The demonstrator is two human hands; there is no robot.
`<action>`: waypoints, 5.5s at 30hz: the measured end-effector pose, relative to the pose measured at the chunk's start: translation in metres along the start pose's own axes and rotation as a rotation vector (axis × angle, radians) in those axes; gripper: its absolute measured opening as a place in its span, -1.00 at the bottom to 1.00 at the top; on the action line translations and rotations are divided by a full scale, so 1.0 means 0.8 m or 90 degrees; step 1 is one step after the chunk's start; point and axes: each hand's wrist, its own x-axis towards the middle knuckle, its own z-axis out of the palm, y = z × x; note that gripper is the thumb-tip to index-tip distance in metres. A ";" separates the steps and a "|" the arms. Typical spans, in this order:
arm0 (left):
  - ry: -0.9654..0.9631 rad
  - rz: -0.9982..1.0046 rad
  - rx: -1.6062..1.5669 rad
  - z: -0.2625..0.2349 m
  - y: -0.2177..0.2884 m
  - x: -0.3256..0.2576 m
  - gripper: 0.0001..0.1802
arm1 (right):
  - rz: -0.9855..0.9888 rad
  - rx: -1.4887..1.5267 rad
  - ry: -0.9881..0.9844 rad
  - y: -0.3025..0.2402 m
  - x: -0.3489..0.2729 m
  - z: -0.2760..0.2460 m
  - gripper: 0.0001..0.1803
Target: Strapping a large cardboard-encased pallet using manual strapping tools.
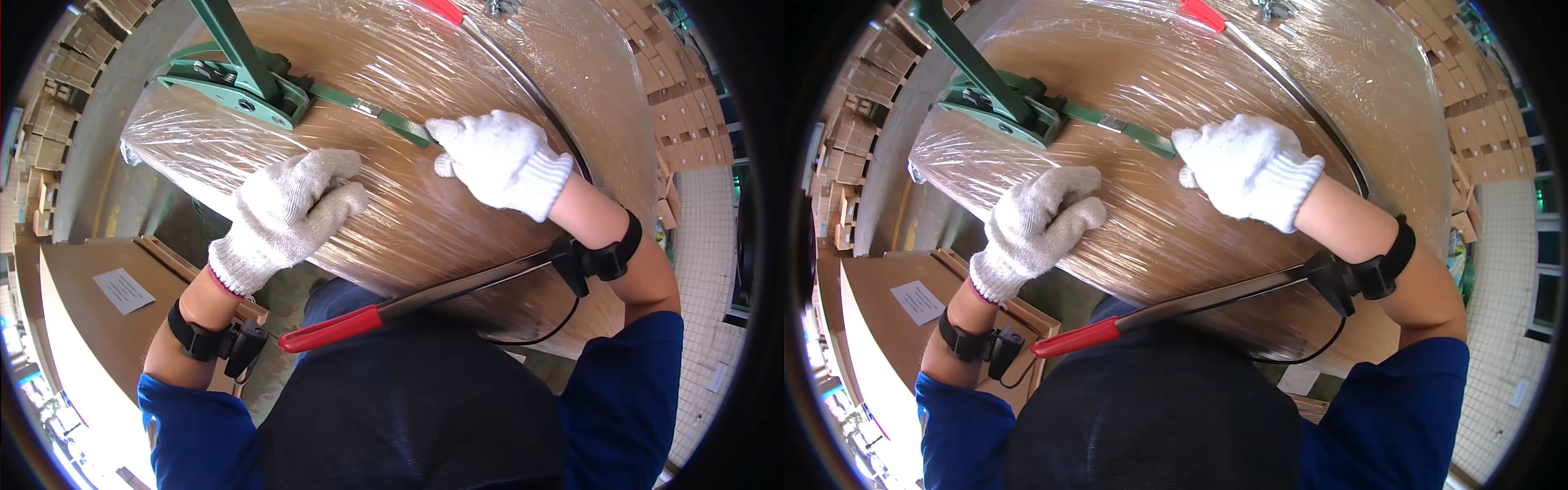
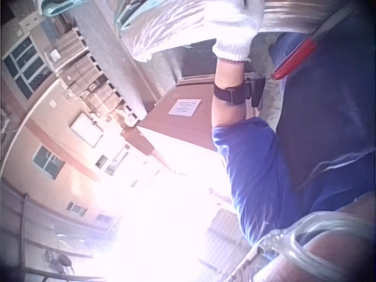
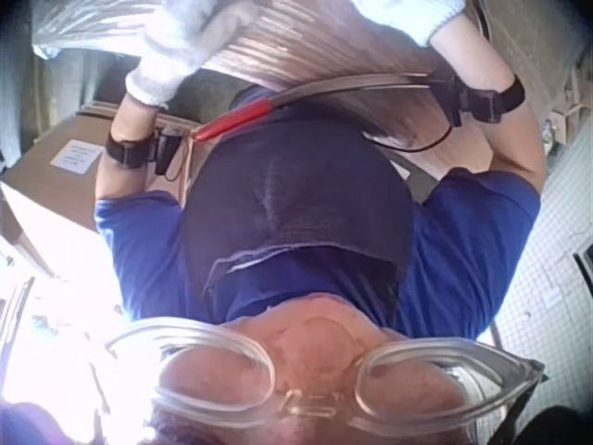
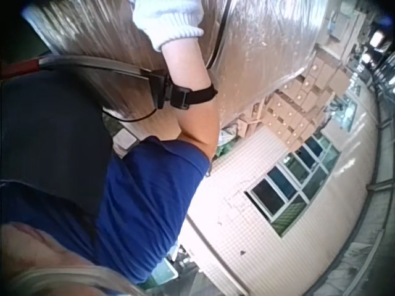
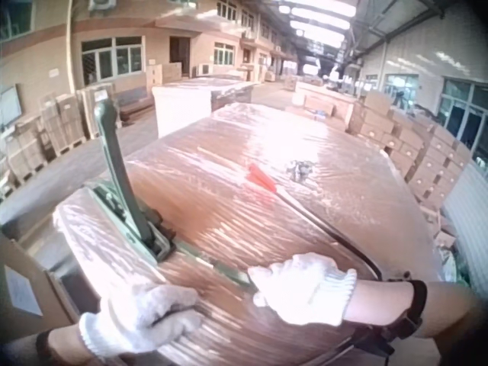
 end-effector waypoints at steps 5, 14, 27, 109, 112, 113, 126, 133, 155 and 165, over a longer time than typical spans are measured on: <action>0.018 -0.009 0.005 0.003 -0.001 -0.004 -0.70 | 0.041 0.337 0.049 0.017 -0.002 0.003 -0.47; 0.052 0.078 0.017 0.006 -0.019 -0.016 -0.66 | 0.138 0.660 0.231 -0.010 -0.015 -0.073 -0.54; 0.216 0.284 -0.062 -0.031 -0.072 -0.021 -0.44 | 0.280 0.459 0.155 -0.058 -0.228 -0.215 -0.47; 0.208 0.222 0.355 -0.111 -0.149 0.030 -0.51 | -0.170 -0.111 0.242 -0.064 0.125 -0.037 -0.53; 0.181 0.199 0.348 -0.112 -0.144 0.032 -0.60 | -0.184 -0.234 0.214 -0.068 0.116 -0.040 -0.45; 0.188 0.198 0.343 -0.111 -0.145 0.032 -0.60 | -0.188 -0.253 0.214 -0.069 0.115 -0.039 -0.46; 0.209 0.252 0.262 -0.110 -0.158 0.034 -0.57 | -0.142 -0.222 0.328 -0.065 0.123 -0.018 -0.57; 0.230 0.258 0.210 -0.102 -0.159 0.036 -0.60 | 0.177 0.666 -0.180 -0.011 0.146 -0.065 -0.75; 0.201 0.231 0.333 -0.106 -0.157 0.035 -0.60 | -0.148 -0.315 0.146 -0.078 0.125 -0.047 -0.69; 0.240 0.266 0.218 -0.097 -0.167 0.034 -0.52 | -0.108 -0.300 0.281 -0.071 0.125 -0.013 -0.54</action>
